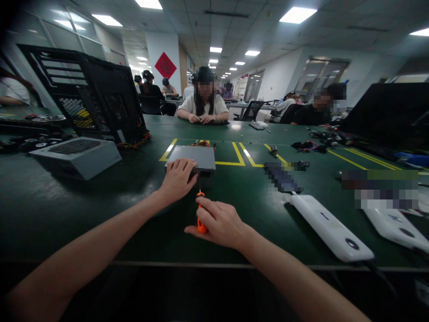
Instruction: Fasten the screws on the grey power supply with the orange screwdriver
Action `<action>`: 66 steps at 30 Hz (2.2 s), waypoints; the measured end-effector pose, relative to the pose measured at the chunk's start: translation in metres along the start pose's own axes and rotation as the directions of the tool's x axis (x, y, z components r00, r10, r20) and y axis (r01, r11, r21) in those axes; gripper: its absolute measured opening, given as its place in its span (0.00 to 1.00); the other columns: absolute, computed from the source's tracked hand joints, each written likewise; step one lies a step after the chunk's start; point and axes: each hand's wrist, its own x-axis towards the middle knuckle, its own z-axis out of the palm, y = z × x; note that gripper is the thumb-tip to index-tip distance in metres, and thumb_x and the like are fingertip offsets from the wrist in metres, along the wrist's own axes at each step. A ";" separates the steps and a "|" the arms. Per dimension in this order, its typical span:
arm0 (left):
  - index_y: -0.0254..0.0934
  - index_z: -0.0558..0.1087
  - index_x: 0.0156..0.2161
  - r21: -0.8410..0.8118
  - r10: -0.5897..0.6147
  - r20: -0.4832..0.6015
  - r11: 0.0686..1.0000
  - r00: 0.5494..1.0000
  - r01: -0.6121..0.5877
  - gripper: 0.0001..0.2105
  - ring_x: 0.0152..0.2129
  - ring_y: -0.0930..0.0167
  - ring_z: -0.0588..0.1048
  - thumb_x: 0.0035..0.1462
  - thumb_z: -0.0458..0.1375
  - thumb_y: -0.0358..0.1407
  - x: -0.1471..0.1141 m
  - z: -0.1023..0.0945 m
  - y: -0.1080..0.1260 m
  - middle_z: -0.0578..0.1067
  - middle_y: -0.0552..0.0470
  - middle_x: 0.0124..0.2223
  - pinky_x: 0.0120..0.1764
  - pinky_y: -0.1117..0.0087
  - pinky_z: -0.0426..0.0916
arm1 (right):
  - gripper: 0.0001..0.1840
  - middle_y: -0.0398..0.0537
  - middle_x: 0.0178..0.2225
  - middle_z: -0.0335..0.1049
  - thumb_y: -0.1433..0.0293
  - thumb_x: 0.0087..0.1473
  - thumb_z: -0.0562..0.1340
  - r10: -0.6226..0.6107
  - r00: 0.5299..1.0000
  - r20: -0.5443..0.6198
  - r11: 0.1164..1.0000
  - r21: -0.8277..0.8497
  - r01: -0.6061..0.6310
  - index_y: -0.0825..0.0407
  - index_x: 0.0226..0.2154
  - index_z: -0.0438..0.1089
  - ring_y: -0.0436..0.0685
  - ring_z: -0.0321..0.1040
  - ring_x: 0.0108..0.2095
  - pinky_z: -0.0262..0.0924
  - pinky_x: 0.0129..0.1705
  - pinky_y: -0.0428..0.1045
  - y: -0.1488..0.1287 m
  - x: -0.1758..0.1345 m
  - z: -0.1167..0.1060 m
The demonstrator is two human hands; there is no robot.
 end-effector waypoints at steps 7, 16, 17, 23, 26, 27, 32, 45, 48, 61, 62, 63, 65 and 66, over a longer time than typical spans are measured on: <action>0.37 0.63 0.45 -0.004 0.000 -0.005 1.000 1.000 0.000 0.12 0.45 0.62 0.63 0.56 0.49 0.36 0.000 0.001 -0.001 0.66 0.45 0.48 0.45 0.60 0.55 | 0.16 0.59 0.42 0.68 0.64 0.54 0.57 -0.057 0.994 0.090 0.996 -0.065 0.063 0.56 0.44 0.61 0.54 0.70 0.35 0.65 0.29 0.45 -0.001 0.003 -0.004; 0.37 0.63 0.45 -0.006 -0.002 -0.011 1.000 1.000 0.002 0.12 0.45 0.62 0.63 0.55 0.50 0.35 0.000 0.001 -0.001 0.66 0.45 0.48 0.45 0.60 0.55 | 0.14 0.56 0.38 0.70 0.59 0.52 0.58 0.057 0.998 0.003 0.996 -0.062 -0.056 0.54 0.30 0.61 0.52 0.69 0.28 0.63 0.26 0.45 0.003 0.002 -0.001; 0.37 0.63 0.45 -0.007 -0.003 -0.009 1.000 1.000 0.002 0.12 0.45 0.62 0.63 0.55 0.49 0.35 0.000 0.001 -0.001 0.66 0.45 0.48 0.45 0.60 0.55 | 0.12 0.55 0.39 0.70 0.61 0.53 0.58 0.034 0.999 0.018 0.997 -0.071 -0.032 0.53 0.31 0.61 0.51 0.69 0.28 0.63 0.27 0.45 0.003 0.002 -0.001; 0.37 0.63 0.46 -0.021 -0.004 -0.005 1.000 1.000 0.004 0.12 0.45 0.62 0.63 0.55 0.49 0.35 0.000 0.000 0.000 0.66 0.45 0.47 0.45 0.60 0.55 | 0.14 0.61 0.44 0.67 0.65 0.53 0.55 -0.039 0.994 0.104 0.999 -0.004 0.039 0.57 0.40 0.63 0.54 0.70 0.35 0.64 0.31 0.46 -0.001 0.001 -0.001; 0.37 0.63 0.46 -0.026 -0.008 -0.003 1.000 1.000 0.008 0.12 0.45 0.62 0.63 0.55 0.49 0.35 0.000 0.001 0.000 0.66 0.44 0.48 0.45 0.60 0.55 | 0.16 0.62 0.45 0.67 0.67 0.53 0.54 -0.066 0.993 0.094 0.997 -0.022 0.068 0.58 0.44 0.61 0.53 0.70 0.33 0.64 0.30 0.46 -0.001 0.002 -0.002; 0.37 0.64 0.46 -0.026 -0.009 -0.003 1.000 1.000 0.008 0.12 0.45 0.62 0.63 0.55 0.49 0.35 0.000 0.001 0.000 0.66 0.44 0.48 0.45 0.60 0.55 | 0.16 0.62 0.45 0.67 0.66 0.54 0.55 -0.073 0.994 0.079 0.996 -0.047 0.077 0.57 0.44 0.62 0.53 0.69 0.32 0.63 0.29 0.46 -0.001 0.003 -0.003; 0.37 0.64 0.45 -0.016 -0.003 -0.010 1.000 1.000 0.003 0.12 0.45 0.62 0.63 0.56 0.49 0.35 -0.001 0.001 0.000 0.66 0.45 0.48 0.45 0.60 0.55 | 0.14 0.61 0.41 0.69 0.60 0.53 0.56 -0.053 0.998 0.037 0.995 -0.078 0.056 0.55 0.34 0.64 0.53 0.69 0.30 0.63 0.28 0.46 0.001 0.004 -0.005; 0.37 0.63 0.45 -0.012 -0.007 -0.008 1.000 1.000 0.007 0.12 0.45 0.61 0.62 0.55 0.49 0.35 -0.001 0.001 0.000 0.66 0.45 0.48 0.45 0.59 0.55 | 0.20 0.60 0.41 0.70 0.59 0.53 0.57 -0.132 0.990 0.046 0.987 0.097 0.127 0.58 0.40 0.63 0.54 0.70 0.34 0.65 0.33 0.47 0.000 0.005 -0.004; 0.37 0.63 0.46 -0.008 -0.004 -0.008 1.000 1.000 0.004 0.12 0.45 0.61 0.62 0.55 0.49 0.35 -0.001 0.001 -0.001 0.66 0.45 0.48 0.45 0.59 0.55 | 0.19 0.60 0.39 0.70 0.55 0.52 0.56 -0.050 0.999 0.018 0.991 0.128 0.048 0.55 0.35 0.61 0.55 0.70 0.35 0.66 0.32 0.47 0.001 0.004 -0.002; 0.37 0.63 0.46 0.004 0.001 -0.004 1.000 1.000 -0.001 0.12 0.45 0.61 0.63 0.56 0.49 0.36 -0.001 0.000 0.000 0.66 0.44 0.48 0.45 0.59 0.55 | 0.18 0.62 0.40 0.69 0.60 0.52 0.58 -0.098 0.995 0.036 0.990 0.101 0.094 0.59 0.36 0.63 0.55 0.69 0.34 0.64 0.31 0.47 0.000 0.004 -0.003; 0.37 0.63 0.46 0.004 0.002 -0.005 1.000 1.000 -0.002 0.12 0.45 0.61 0.63 0.56 0.49 0.36 -0.001 0.000 0.000 0.66 0.44 0.48 0.45 0.59 0.55 | 0.18 0.62 0.40 0.69 0.58 0.52 0.58 -0.082 0.996 0.038 0.991 0.110 0.077 0.59 0.35 0.63 0.56 0.69 0.35 0.64 0.32 0.47 0.000 0.004 -0.003; 0.37 0.63 0.46 0.005 0.004 -0.006 1.000 1.000 -0.004 0.12 0.45 0.61 0.63 0.56 0.49 0.36 -0.001 0.001 -0.001 0.66 0.44 0.48 0.45 0.59 0.55 | 0.19 0.62 0.40 0.69 0.57 0.52 0.57 -0.072 0.996 0.051 0.991 0.114 0.066 0.58 0.35 0.63 0.56 0.69 0.35 0.65 0.33 0.47 0.000 0.004 -0.004; 0.37 0.63 0.46 0.008 0.006 -0.007 1.000 1.000 -0.006 0.13 0.45 0.61 0.63 0.56 0.49 0.36 -0.001 0.001 -0.001 0.66 0.44 0.48 0.45 0.59 0.55 | 0.21 0.61 0.42 0.68 0.56 0.53 0.56 -0.083 0.991 0.105 0.992 0.102 0.073 0.58 0.38 0.63 0.56 0.69 0.37 0.65 0.35 0.48 0.000 0.005 -0.004; 0.37 0.63 0.46 0.009 0.006 -0.008 1.000 1.000 -0.006 0.13 0.45 0.61 0.63 0.56 0.49 0.36 0.000 0.002 -0.001 0.66 0.45 0.48 0.45 0.60 0.55 | 0.21 0.60 0.42 0.67 0.56 0.53 0.56 -0.101 0.986 0.135 0.992 0.088 0.089 0.57 0.41 0.63 0.56 0.68 0.37 0.64 0.36 0.49 0.000 0.005 -0.004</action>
